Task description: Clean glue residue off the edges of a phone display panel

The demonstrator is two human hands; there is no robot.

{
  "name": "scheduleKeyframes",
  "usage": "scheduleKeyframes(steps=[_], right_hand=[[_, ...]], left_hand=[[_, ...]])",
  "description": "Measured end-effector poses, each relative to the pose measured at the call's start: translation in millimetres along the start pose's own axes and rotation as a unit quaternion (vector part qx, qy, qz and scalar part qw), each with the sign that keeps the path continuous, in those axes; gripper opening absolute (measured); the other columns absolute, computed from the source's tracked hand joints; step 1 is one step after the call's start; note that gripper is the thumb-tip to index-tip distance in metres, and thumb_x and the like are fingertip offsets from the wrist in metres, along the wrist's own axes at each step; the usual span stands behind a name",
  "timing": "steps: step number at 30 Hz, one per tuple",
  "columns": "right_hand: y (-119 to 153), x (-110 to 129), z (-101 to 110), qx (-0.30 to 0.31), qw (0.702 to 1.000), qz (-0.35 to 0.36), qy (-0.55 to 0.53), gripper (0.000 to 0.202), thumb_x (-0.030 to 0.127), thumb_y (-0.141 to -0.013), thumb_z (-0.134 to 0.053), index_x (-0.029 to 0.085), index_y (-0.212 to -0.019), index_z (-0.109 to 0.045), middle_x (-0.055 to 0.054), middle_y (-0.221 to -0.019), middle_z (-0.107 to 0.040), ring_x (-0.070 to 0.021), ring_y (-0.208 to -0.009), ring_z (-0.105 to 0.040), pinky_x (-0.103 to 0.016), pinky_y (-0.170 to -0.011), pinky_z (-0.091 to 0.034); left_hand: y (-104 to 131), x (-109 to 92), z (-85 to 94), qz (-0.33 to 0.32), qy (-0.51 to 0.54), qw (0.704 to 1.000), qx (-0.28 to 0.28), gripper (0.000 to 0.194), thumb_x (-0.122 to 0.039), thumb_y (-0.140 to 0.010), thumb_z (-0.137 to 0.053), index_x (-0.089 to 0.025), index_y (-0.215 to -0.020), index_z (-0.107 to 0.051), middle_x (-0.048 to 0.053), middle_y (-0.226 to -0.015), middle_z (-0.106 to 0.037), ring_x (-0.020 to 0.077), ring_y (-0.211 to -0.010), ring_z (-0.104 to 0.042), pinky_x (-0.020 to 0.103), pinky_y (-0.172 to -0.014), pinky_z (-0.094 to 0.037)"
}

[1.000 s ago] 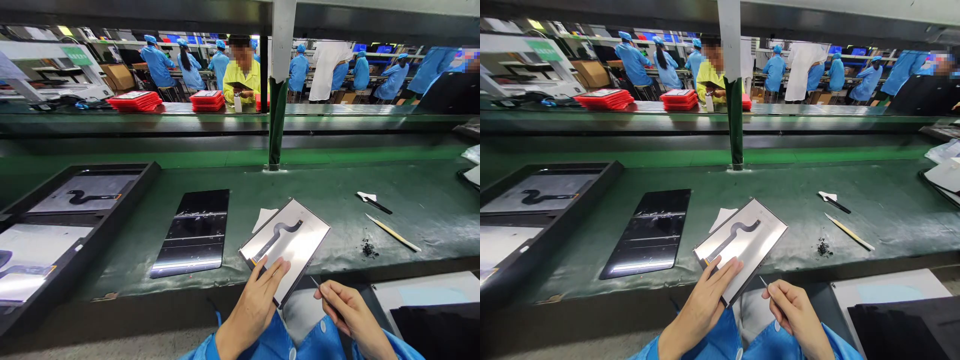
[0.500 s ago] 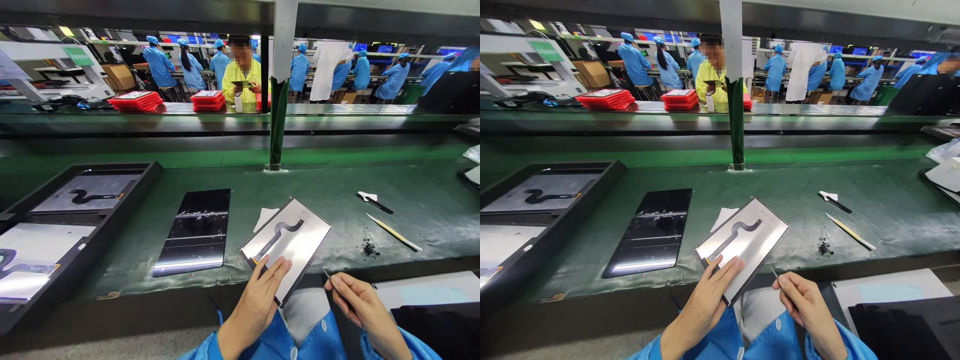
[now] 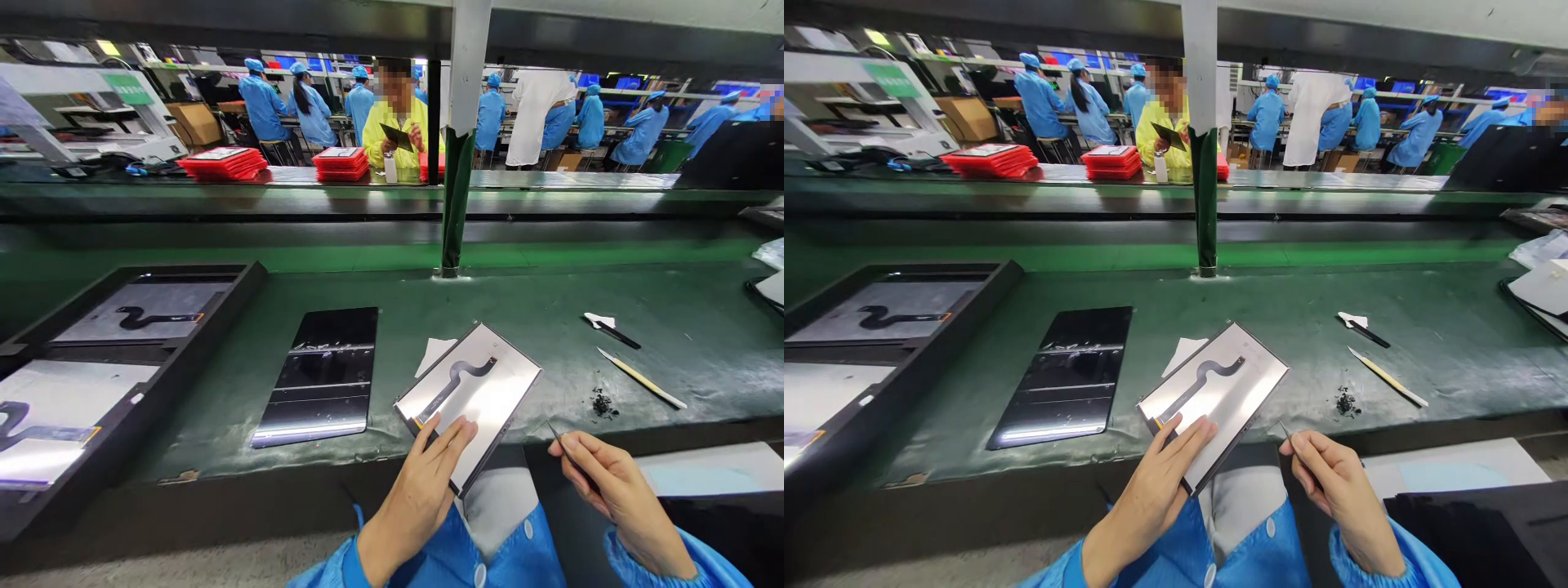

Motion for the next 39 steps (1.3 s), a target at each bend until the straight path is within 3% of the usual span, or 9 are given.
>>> scheduleKeyframes(steps=[7, 15, 20, 26, 33, 39], right_hand=[[-6.8, -4.8, 14.5, -0.004, 1.0, 0.017, 0.007, 0.061, 0.076, -0.071, -0.067, 0.015, -0.076, -0.067, 0.008, -0.048, -0.039, -0.0027, -0.038, -0.02, -0.021, -0.04, -0.011], [-1.6, 14.2, 20.1, -0.034, 0.999, 0.013, 0.003, 0.062, 0.077, -0.063, -0.072, 0.016, -0.072, -0.063, 0.008, -0.047, -0.041, -0.0027, -0.038, -0.022, -0.021, -0.04, -0.012], [2.8, 20.4, 22.7, -0.061, 0.998, 0.031, -0.005, 0.056, 0.071, -0.07, -0.072, 0.016, -0.075, -0.064, 0.007, -0.051, -0.041, -0.0033, -0.04, -0.022, -0.021, -0.043, -0.011], [2.0, 21.0, 30.2, -0.053, 0.998, 0.037, -0.009, 0.057, 0.071, -0.067, -0.075, 0.016, -0.075, -0.063, 0.007, -0.05, -0.042, -0.0029, -0.04, -0.021, -0.021, -0.041, -0.011], [6.4, 25.7, 33.0, -0.098, 0.993, 0.056, -0.031, 0.054, 0.067, -0.069, -0.076, 0.016, -0.078, -0.066, 0.007, -0.051, -0.041, -0.0029, -0.041, -0.021, -0.02, -0.042, -0.009], [4.9, 29.8, 39.2, -0.101, 0.993, 0.052, -0.034, 0.059, 0.071, -0.055, -0.082, 0.017, -0.07, -0.065, 0.007, -0.046, -0.04, -0.0026, -0.038, -0.02, -0.019, -0.038, -0.009]], left_hand=[[-1.0, -0.1, -0.7, 0.004, 0.004, 1.0, -0.002, 0.087, 0.01, -0.072, -0.032, -0.005, -0.156, -0.017, 0.014, -0.145, -0.054, 0.0206, -0.143, -0.041, 0.049, -0.116, -0.036], [-0.7, 0.2, -1.1, 0.001, 0.005, 1.0, -0.008, 0.092, 0.01, -0.067, -0.032, -0.006, -0.156, -0.015, 0.013, -0.146, -0.053, 0.0209, -0.142, -0.042, 0.049, -0.115, -0.037], [-0.9, 1.1, -2.0, 0.004, 0.014, 1.0, -0.002, 0.091, 0.01, -0.071, -0.031, -0.009, -0.158, -0.01, 0.014, -0.147, -0.052, 0.0223, -0.141, -0.044, 0.05, -0.114, -0.038], [-1.1, 1.7, -3.3, 0.003, 0.018, 1.0, -0.005, 0.09, 0.011, -0.072, -0.03, -0.009, -0.158, -0.011, 0.013, -0.147, -0.053, 0.0228, -0.14, -0.045, 0.051, -0.114, -0.037], [-0.6, 1.6, -4.7, 0.006, 0.012, 1.0, -0.007, 0.091, 0.011, -0.074, -0.031, -0.011, -0.158, -0.007, 0.013, -0.147, -0.052, 0.0219, -0.14, -0.045, 0.051, -0.116, -0.035], [-0.1, 1.5, -5.5, 0.008, 0.013, 1.0, -0.005, 0.089, 0.01, -0.076, -0.032, -0.011, -0.159, -0.005, 0.013, -0.148, -0.052, 0.0225, -0.141, -0.043, 0.052, -0.116, -0.035]])
Point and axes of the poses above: each hand's wrist, its own y-axis away from the middle knuckle, its own z-axis out of the back of the hand, x = y × z, the point moved 3 cm from there along -y, towards the middle knuckle
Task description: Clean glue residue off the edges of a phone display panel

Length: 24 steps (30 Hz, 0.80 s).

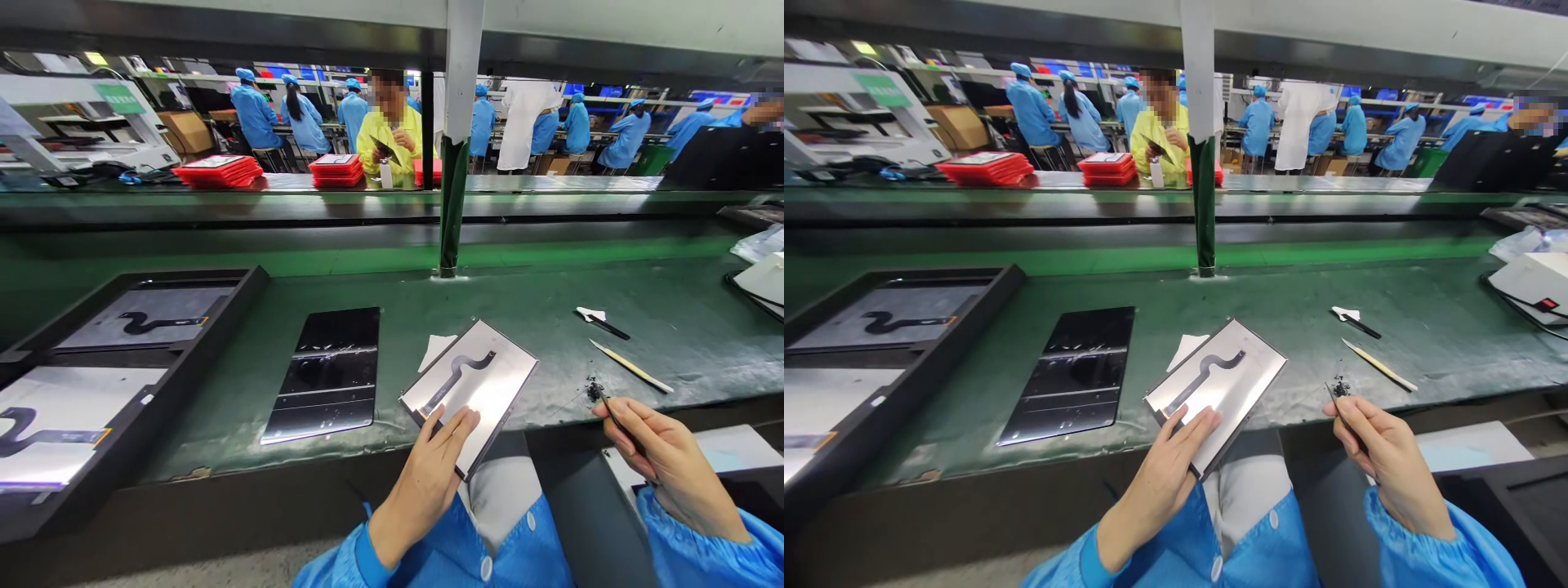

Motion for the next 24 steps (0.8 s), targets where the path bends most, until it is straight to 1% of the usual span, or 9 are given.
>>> scheduleKeyframes(steps=[6, 10, 14, 16, 20, 24], right_hand=[[-2.7, 2.2, 3.3, -0.007, 1.0, 0.016, -0.001, 0.056, 0.07, -0.058, -0.081, 0.018, -0.07, -0.066, 0.007, -0.047, -0.041, -0.0027, -0.038, -0.021, -0.019, -0.036, -0.014], [-4.2, 1.6, 6.8, -0.021, 1.0, 0.018, -0.007, 0.056, 0.07, -0.057, -0.082, 0.018, -0.07, -0.066, 0.007, -0.047, -0.04, -0.0029, -0.038, -0.021, -0.019, -0.035, -0.015], [-4.0, 0.8, 10.8, -0.006, 1.0, 0.003, -0.018, 0.051, 0.065, -0.06, -0.084, 0.018, -0.073, -0.068, 0.006, -0.05, -0.042, -0.0031, -0.039, -0.023, -0.019, -0.035, -0.019], [-2.8, -0.4, 11.3, 0.0, 1.0, 0.002, -0.019, 0.049, 0.062, -0.06, -0.086, 0.018, -0.073, -0.069, 0.005, -0.051, -0.042, -0.0041, -0.04, -0.024, -0.02, -0.034, -0.02], [1.6, -2.3, 7.3, -0.012, 1.0, 0.021, -0.016, 0.044, 0.061, -0.066, -0.082, 0.019, -0.072, -0.068, 0.004, -0.054, -0.041, -0.0052, -0.041, -0.023, -0.021, -0.033, -0.022], [2.6, 0.5, 1.1, -0.001, 0.999, 0.034, -0.011, 0.042, 0.061, -0.069, -0.08, 0.021, -0.071, -0.066, 0.004, -0.055, -0.039, -0.0056, -0.04, -0.024, -0.022, -0.033, -0.024]], left_hand=[[0.1, 1.1, -0.3, -0.002, 0.006, 1.0, 0.007, 0.09, 0.009, -0.076, -0.032, -0.011, -0.159, -0.005, 0.013, -0.148, -0.051, 0.0232, -0.141, -0.044, 0.052, -0.115, -0.036], [-1.0, 0.8, 0.9, -0.005, 0.01, 1.0, 0.002, 0.09, 0.009, -0.074, -0.033, -0.01, -0.158, -0.007, 0.015, -0.148, -0.051, 0.0242, -0.14, -0.045, 0.052, -0.115, -0.036], [-2.7, -0.6, 2.4, -0.005, 0.006, 1.0, -0.001, 0.092, 0.009, -0.07, -0.035, -0.008, -0.157, -0.011, 0.016, -0.145, -0.054, 0.0232, -0.139, -0.047, 0.05, -0.115, -0.036], [-3.6, -1.1, 2.0, -0.005, -0.001, 1.0, 0.002, 0.092, 0.008, -0.07, -0.036, -0.008, -0.157, -0.01, 0.015, -0.143, -0.055, 0.0232, -0.138, -0.048, 0.05, -0.115, -0.036], [-5.1, -1.6, -0.2, -0.01, -0.015, 1.0, 0.007, 0.098, 0.007, -0.065, -0.037, -0.008, -0.157, -0.003, 0.015, -0.141, -0.057, 0.0246, -0.138, -0.048, 0.053, -0.114, -0.035], [-6.8, -2.3, -0.8, -0.003, -0.021, 1.0, 0.009, 0.098, 0.006, -0.063, -0.038, -0.007, -0.156, -0.008, 0.016, -0.142, -0.056, 0.0242, -0.139, -0.047, 0.052, -0.114, -0.035]])
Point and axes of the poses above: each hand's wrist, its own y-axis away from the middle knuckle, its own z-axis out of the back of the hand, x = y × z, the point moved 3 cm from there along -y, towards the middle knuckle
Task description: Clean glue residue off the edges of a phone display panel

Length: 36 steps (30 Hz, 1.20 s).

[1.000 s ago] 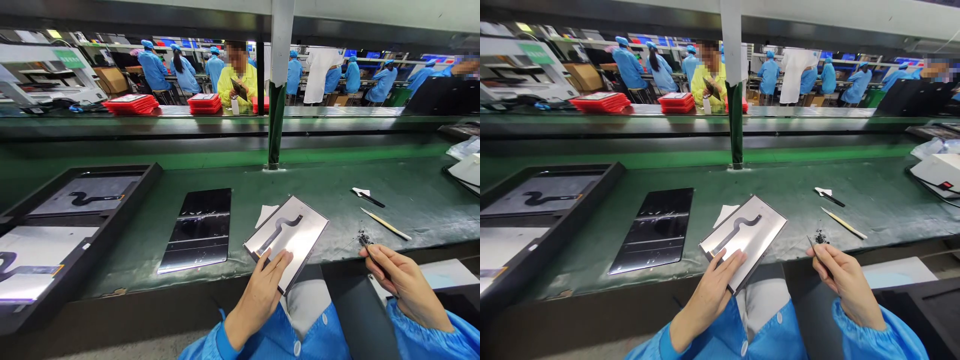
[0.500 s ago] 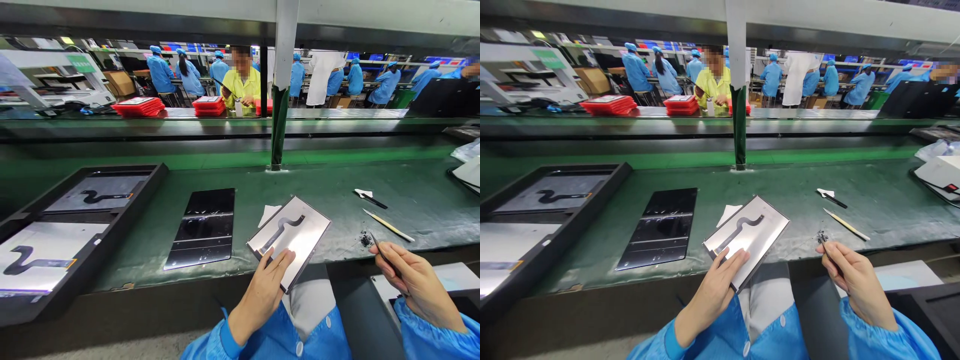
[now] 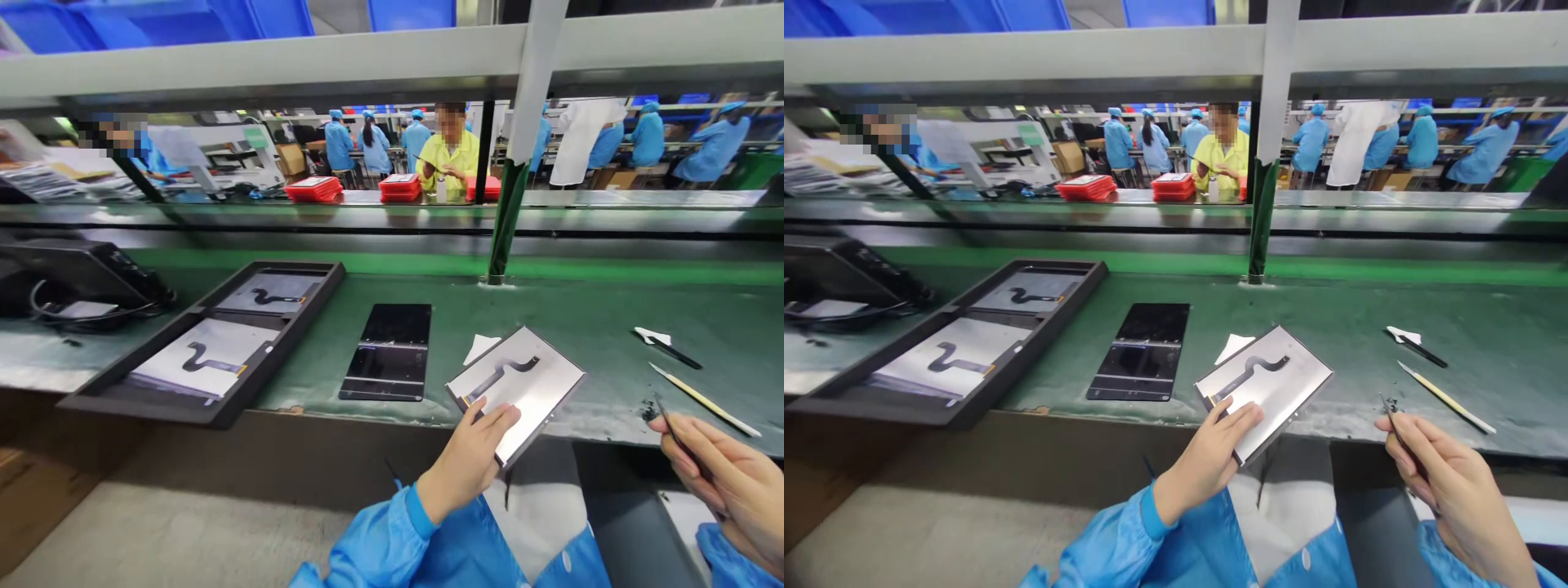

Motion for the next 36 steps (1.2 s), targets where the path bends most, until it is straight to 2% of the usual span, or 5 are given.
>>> scheduleKeyframes(steps=[7, 13, 26, 31, 36], right_hand=[[-14.1, 10.1, -4.6, 0.048, 0.999, 0.014, 0.001, 0.051, 0.066, -0.06, -0.083, 0.019, -0.069, -0.065, 0.005, -0.05, -0.042, -0.0043, -0.038, -0.027, -0.019, -0.033, -0.025], [-13.8, 12.9, -8.1, 0.054, 0.998, 0.027, -0.017, 0.06, 0.071, -0.05, -0.084, 0.018, -0.068, -0.064, 0.007, -0.047, -0.042, -0.0018, -0.037, -0.023, -0.016, -0.034, -0.013], [-11.2, 20.4, -10.3, 0.102, 0.991, 0.076, -0.042, 0.056, 0.068, -0.059, -0.082, 0.016, -0.075, -0.07, 0.008, -0.048, -0.043, -0.0013, -0.036, -0.025, -0.016, -0.034, -0.014], [-27.6, 27.1, -9.6, 0.136, 0.986, 0.091, -0.02, 0.057, 0.07, -0.059, -0.081, 0.016, -0.071, -0.066, 0.008, -0.047, -0.043, -0.0009, -0.035, -0.026, -0.016, -0.035, -0.015], [-49.0, 25.6, -12.7, 0.162, 0.985, 0.064, -0.006, 0.062, 0.074, -0.054, -0.08, 0.016, -0.071, -0.066, 0.009, -0.047, -0.042, -0.0004, -0.035, -0.023, -0.017, -0.035, -0.012]], left_hand=[[-1.1, 2.0, -1.2, 0.004, -0.008, 1.0, -0.017, 0.095, 0.003, -0.06, -0.04, -0.01, -0.152, -0.02, 0.014, -0.143, -0.056, 0.0217, -0.137, -0.049, 0.048, -0.113, -0.037], [0.1, 6.3, -8.3, 0.003, 0.016, 0.999, -0.033, 0.094, 0.006, -0.061, -0.039, -0.012, -0.152, -0.025, 0.014, -0.143, -0.056, 0.0215, -0.138, -0.048, 0.051, -0.114, -0.035], [0.3, 15.1, -13.4, 0.024, 0.054, 0.998, -0.03, 0.08, 0.005, -0.074, -0.042, -0.019, -0.15, -0.034, 0.011, -0.146, -0.054, 0.0221, -0.138, -0.047, 0.05, -0.115, -0.035], [-2.9, 13.1, -9.8, 0.037, 0.056, 0.997, -0.038, 0.07, -0.001, -0.081, -0.046, -0.021, -0.147, -0.039, 0.009, -0.141, -0.059, 0.0208, -0.133, -0.054, 0.046, -0.112, -0.038], [-3.0, 9.3, -8.7, 0.061, 0.052, 0.996, -0.028, 0.072, -0.001, -0.08, -0.046, -0.023, -0.148, -0.038, 0.008, -0.141, -0.06, 0.021, -0.132, -0.055, 0.045, -0.112, -0.038]])
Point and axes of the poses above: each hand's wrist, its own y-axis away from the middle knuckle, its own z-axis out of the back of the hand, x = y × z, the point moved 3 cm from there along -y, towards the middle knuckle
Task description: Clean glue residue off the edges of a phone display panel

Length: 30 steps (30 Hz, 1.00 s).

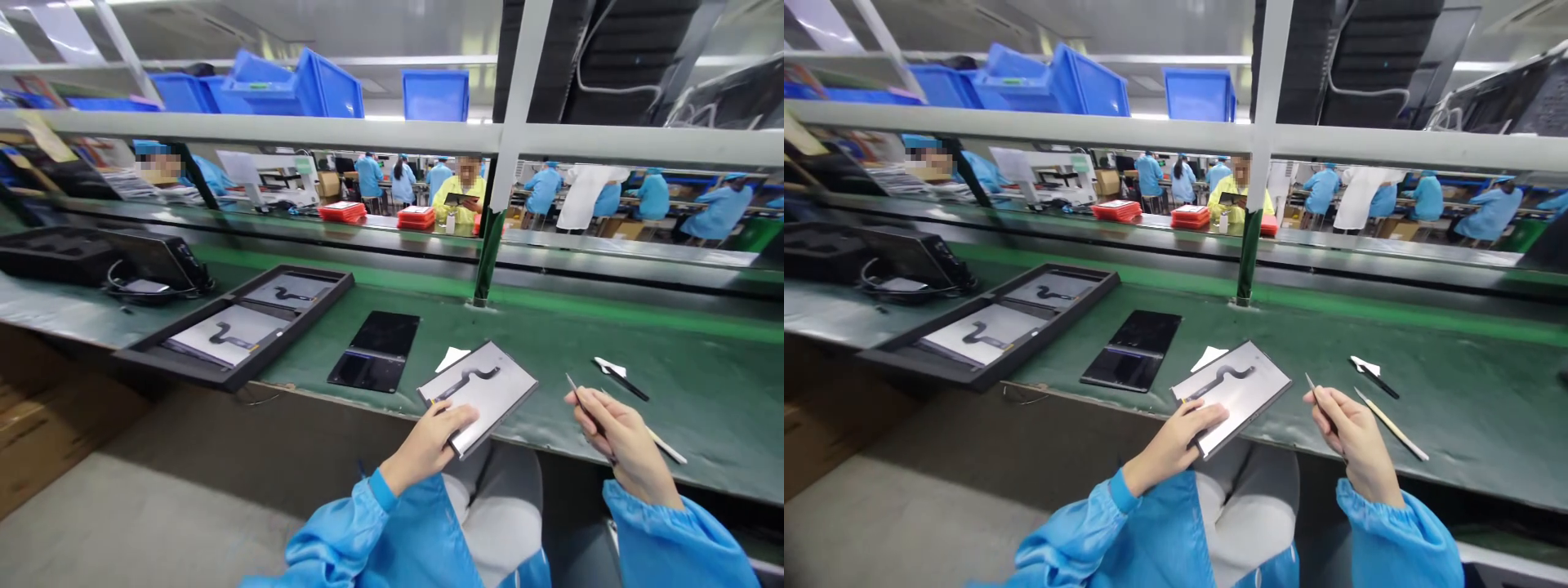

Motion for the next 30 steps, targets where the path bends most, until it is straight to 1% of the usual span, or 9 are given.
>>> scheduleKeyframes(steps=[4, 9, 14, 16, 19, 21, 25, 27, 30], right_hand=[[-4.7, -2.7, 4.0, 0.002, 1.0, -0.02, 0.005, 0.063, 0.076, -0.056, -0.078, 0.016, -0.07, -0.064, 0.009, -0.047, -0.041, -0.0011, -0.036, -0.022, -0.018, -0.036, -0.012], [5.8, -3.6, 6.1, 0.007, 0.999, 0.009, 0.048, 0.057, 0.073, -0.073, -0.068, 0.017, -0.077, -0.066, 0.007, -0.048, -0.041, -0.0046, -0.039, -0.026, -0.02, -0.038, -0.017], [25.8, 1.7, -16.1, 0.058, 0.988, 0.064, 0.13, 0.053, 0.068, -0.087, -0.055, 0.017, -0.079, -0.068, 0.005, -0.048, -0.046, -0.0084, -0.04, -0.037, -0.023, -0.041, -0.028], [34.0, 4.0, -31.6, 0.072, 0.984, 0.08, 0.14, 0.051, 0.064, -0.091, -0.051, 0.018, -0.079, -0.068, 0.005, -0.048, -0.047, -0.0094, -0.041, -0.039, -0.024, -0.043, -0.031], [42.8, 5.1, -55.9, 0.071, 0.985, 0.103, 0.121, 0.047, 0.059, -0.095, -0.049, 0.019, -0.077, -0.066, 0.004, -0.051, -0.05, -0.0097, -0.043, -0.041, -0.024, -0.045, -0.033], [44.6, 3.0, -68.3, 0.056, 0.988, 0.107, 0.093, 0.044, 0.056, -0.095, -0.049, 0.018, -0.078, -0.064, 0.003, -0.055, -0.054, -0.0094, -0.044, -0.042, -0.024, -0.045, -0.033], [43.3, -13.5, -76.8, -0.016, 0.992, 0.109, 0.058, 0.042, 0.054, -0.095, -0.052, 0.019, -0.075, -0.062, 0.003, -0.064, -0.054, -0.0077, -0.045, -0.041, -0.024, -0.047, -0.032], [46.1, -30.1, -76.8, -0.054, 0.989, 0.112, 0.078, 0.04, 0.052, -0.095, -0.053, 0.019, -0.076, -0.063, 0.004, -0.066, -0.051, -0.0086, -0.048, -0.042, -0.024, -0.049, -0.033], [56.1, -63.8, -81.2, -0.062, 0.986, 0.087, 0.126, 0.037, 0.047, -0.094, -0.055, 0.019, -0.072, -0.064, 0.003, -0.065, -0.052, -0.0122, -0.056, -0.047, -0.025, -0.053, -0.035]], left_hand=[[1.8, -1.2, -1.9, 0.02, 0.005, 0.999, 0.026, 0.08, 0.002, -0.073, -0.044, -0.021, -0.149, -0.038, 0.008, -0.143, -0.057, 0.0205, -0.135, -0.051, 0.046, -0.113, -0.036], [3.2, -7.3, 7.9, 0.003, 0.017, 0.996, 0.083, 0.085, 0.005, -0.063, -0.04, -0.023, -0.143, -0.045, 0.005, -0.151, -0.049, 0.0212, -0.144, -0.038, 0.049, -0.117, -0.031], [-0.3, -13.3, 32.5, -0.001, 0.065, 0.982, 0.175, 0.078, 0.0, -0.07, -0.051, -0.022, -0.145, -0.042, 0.007, -0.16, -0.032, 0.0268, -0.15, -0.024, 0.055, -0.12, -0.022], [-6.5, -13.5, 37.7, 0.009, 0.092, 0.975, 0.202, 0.064, -0.009, -0.078, -0.062, -0.02, -0.139, -0.048, 0.009, -0.16, -0.031, 0.0304, -0.151, -0.018, 0.059, -0.12, -0.019], [-19.5, -12.2, 37.5, 0.013, 0.114, 0.974, 0.196, 0.023, -0.023, -0.091, -0.064, -0.02, -0.113, -0.064, 0.009, -0.159, -0.035, 0.0323, -0.151, -0.016, 0.061, -0.119, -0.017], [-25.5, -10.8, 33.5, 0.011, 0.127, 0.973, 0.194, 0.007, -0.022, -0.095, -0.06, -0.021, -0.096, -0.066, 0.007, -0.158, -0.037, 0.032, -0.151, -0.018, 0.062, -0.119, -0.018], [-25.3, -7.7, 28.7, -0.017, 0.119, 0.975, 0.187, 0.02, -0.015, -0.099, -0.049, -0.021, -0.087, -0.064, 0.007, -0.157, -0.039, 0.0308, -0.152, -0.017, 0.064, -0.118, -0.02], [-21.1, -6.8, 29.6, -0.038, 0.102, 0.981, 0.16, 0.021, -0.014, -0.099, -0.047, -0.02, -0.087, -0.063, 0.008, -0.157, -0.039, 0.0301, -0.152, -0.014, 0.064, -0.118, -0.019], [-15.2, -8.1, 31.8, -0.066, 0.07, 0.988, 0.124, 0.021, -0.011, -0.098, -0.046, -0.02, -0.086, -0.061, 0.008, -0.158, -0.037, 0.0291, -0.153, -0.012, 0.061, -0.119, -0.018]])
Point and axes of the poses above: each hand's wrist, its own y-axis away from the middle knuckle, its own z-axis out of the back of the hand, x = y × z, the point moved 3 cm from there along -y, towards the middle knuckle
